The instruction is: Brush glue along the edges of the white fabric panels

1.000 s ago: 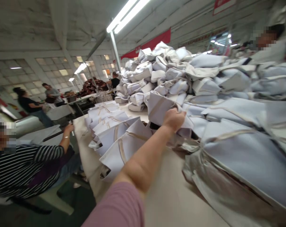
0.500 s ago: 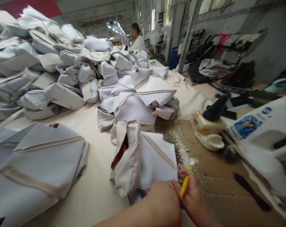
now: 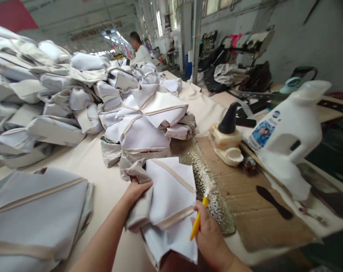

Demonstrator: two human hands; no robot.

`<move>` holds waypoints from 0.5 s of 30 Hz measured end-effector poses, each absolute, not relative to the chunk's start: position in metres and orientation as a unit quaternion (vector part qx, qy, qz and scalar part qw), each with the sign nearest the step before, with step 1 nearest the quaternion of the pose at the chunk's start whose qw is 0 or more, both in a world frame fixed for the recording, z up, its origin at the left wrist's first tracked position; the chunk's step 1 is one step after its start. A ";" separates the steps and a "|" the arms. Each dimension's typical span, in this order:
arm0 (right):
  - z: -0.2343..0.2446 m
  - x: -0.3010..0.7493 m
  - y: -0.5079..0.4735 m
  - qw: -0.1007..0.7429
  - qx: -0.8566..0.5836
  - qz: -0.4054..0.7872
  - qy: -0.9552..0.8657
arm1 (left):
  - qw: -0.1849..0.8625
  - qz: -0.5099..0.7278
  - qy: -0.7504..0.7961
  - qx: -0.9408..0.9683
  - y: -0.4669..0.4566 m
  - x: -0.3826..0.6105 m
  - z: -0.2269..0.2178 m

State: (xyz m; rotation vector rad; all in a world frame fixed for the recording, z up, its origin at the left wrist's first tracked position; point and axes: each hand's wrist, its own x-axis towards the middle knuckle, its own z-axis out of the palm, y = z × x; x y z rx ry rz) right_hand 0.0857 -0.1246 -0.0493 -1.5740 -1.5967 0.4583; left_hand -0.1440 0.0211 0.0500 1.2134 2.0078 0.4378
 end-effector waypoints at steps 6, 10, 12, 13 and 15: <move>-0.056 0.098 -0.105 0.366 -0.643 0.047 -0.671 | 0.413 0.168 0.754 0.483 0.023 -0.148 0.038; -0.063 0.106 -0.089 0.263 -0.683 -0.029 -0.681 | 0.281 0.113 0.742 0.598 0.039 -0.138 0.037; -0.067 0.109 -0.086 0.221 -0.686 -0.061 -0.690 | 0.198 0.007 0.733 0.651 0.042 -0.130 0.053; -0.069 0.111 -0.087 0.214 -0.683 -0.072 -0.695 | 0.137 -0.050 0.724 0.674 0.041 -0.124 0.066; -0.071 0.113 -0.090 0.216 -0.673 -0.077 -0.704 | 0.014 -0.111 0.692 0.713 0.035 -0.107 0.095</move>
